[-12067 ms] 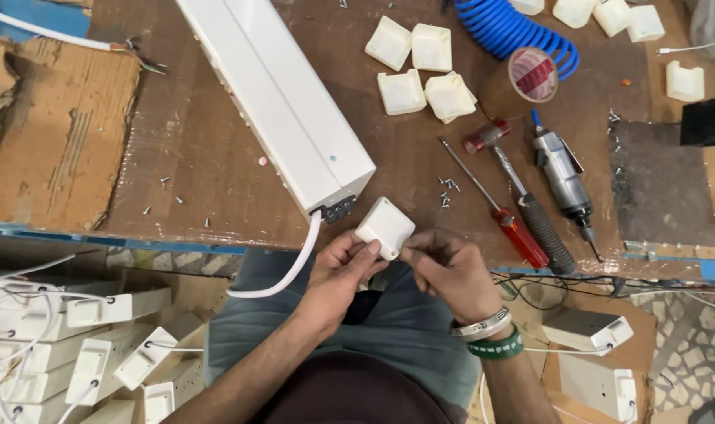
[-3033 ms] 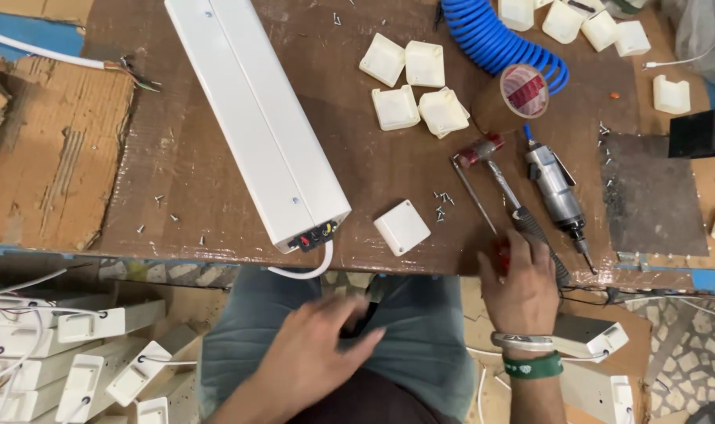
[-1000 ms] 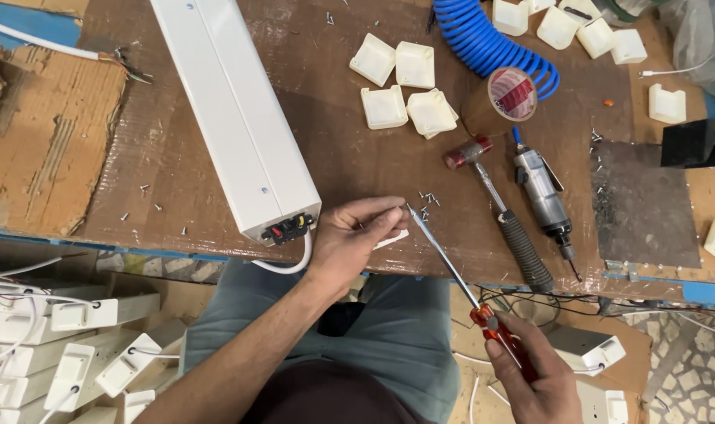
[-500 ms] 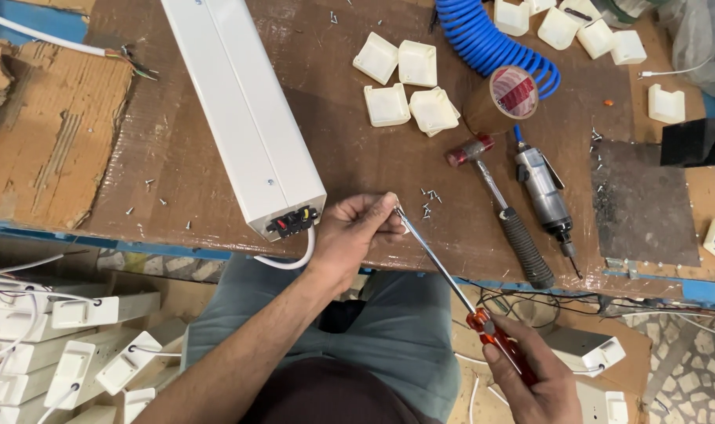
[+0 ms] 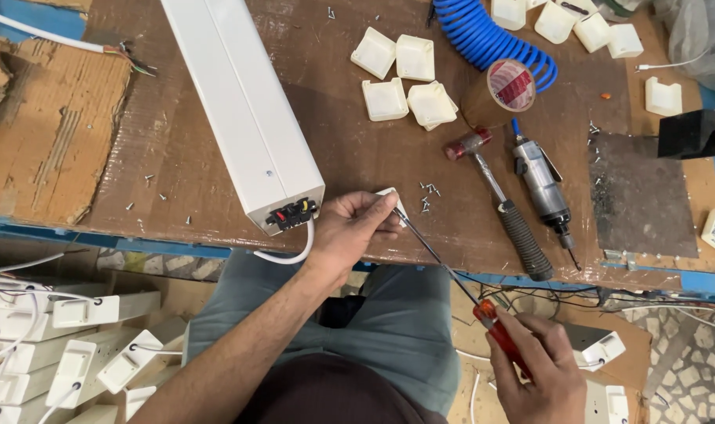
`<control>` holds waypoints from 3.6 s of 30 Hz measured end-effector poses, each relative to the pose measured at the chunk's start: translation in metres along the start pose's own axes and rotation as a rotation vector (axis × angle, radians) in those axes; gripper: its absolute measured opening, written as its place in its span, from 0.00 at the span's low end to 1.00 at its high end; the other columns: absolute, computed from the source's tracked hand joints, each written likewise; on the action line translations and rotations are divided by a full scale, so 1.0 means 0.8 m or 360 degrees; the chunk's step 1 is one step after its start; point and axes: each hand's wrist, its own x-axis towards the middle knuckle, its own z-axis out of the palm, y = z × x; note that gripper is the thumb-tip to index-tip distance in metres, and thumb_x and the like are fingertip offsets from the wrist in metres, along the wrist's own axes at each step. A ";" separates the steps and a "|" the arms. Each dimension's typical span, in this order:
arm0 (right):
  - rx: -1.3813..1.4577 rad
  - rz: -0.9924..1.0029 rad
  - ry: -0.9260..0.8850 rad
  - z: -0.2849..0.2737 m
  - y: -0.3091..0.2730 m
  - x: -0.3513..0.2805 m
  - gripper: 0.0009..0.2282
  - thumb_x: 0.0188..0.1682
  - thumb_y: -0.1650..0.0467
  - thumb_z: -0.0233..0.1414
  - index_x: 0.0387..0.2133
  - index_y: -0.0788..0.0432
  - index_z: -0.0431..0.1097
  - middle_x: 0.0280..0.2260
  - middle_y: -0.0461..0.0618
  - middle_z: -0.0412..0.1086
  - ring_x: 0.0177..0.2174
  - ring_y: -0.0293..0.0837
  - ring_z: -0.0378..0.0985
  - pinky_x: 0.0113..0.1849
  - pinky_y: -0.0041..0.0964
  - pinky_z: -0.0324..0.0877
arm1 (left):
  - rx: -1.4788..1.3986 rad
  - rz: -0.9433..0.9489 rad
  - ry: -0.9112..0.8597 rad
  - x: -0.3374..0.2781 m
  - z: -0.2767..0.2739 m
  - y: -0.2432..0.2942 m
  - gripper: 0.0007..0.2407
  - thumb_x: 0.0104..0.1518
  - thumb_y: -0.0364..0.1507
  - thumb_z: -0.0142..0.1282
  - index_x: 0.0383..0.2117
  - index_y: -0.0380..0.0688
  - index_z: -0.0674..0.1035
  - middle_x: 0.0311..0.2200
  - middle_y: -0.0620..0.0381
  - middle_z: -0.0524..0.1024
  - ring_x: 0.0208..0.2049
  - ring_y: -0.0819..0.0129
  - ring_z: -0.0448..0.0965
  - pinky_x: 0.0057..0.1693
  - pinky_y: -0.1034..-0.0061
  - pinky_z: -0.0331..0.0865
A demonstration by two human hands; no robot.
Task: The person holds a white metal electrical enclosure on a workbench and uses a screwdriver to drive screws and fasten a small white end cap to its open end. They pick up screws from the bench, align the cap over the wiring opening, and tighten multiple screws, working on one unit among many similar enclosures.
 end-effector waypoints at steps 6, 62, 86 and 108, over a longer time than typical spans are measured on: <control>-0.0261 -0.0185 0.0169 0.004 0.007 -0.003 0.18 0.39 0.74 0.64 0.45 0.51 0.78 0.40 0.50 0.73 0.38 0.44 0.80 0.37 0.37 0.76 | 0.0031 -0.0065 -0.0013 0.001 -0.002 0.004 0.10 0.60 0.35 0.62 0.29 0.39 0.82 0.27 0.56 0.82 0.30 0.73 0.83 0.40 0.77 0.81; 0.0390 0.0481 -0.0304 0.007 0.025 -0.018 0.16 0.42 0.69 0.61 0.44 0.60 0.77 0.31 0.49 0.81 0.30 0.32 0.79 0.33 0.28 0.73 | 0.1534 0.1081 0.0003 -0.095 -0.015 0.020 0.12 0.59 0.23 0.59 0.49 0.40 0.76 0.39 0.46 0.79 0.38 0.50 0.81 0.42 0.64 0.74; 0.1420 0.1012 -0.0672 0.050 -0.061 -0.014 0.16 0.48 0.72 0.52 0.48 0.70 0.74 0.23 0.56 0.72 0.10 0.34 0.58 0.14 0.29 0.50 | 0.1451 0.1419 0.0570 -0.154 -0.050 0.087 0.14 0.58 0.18 0.62 0.50 0.41 0.79 0.42 0.50 0.76 0.40 0.61 0.82 0.44 0.73 0.77; 0.1373 0.0913 -0.0589 0.051 -0.076 -0.024 0.15 0.48 0.71 0.53 0.46 0.70 0.74 0.22 0.57 0.72 0.10 0.34 0.60 0.14 0.28 0.53 | 0.1501 0.1495 0.0650 -0.151 -0.053 0.088 0.14 0.58 0.19 0.66 0.50 0.40 0.80 0.44 0.51 0.70 0.37 0.70 0.81 0.40 0.80 0.79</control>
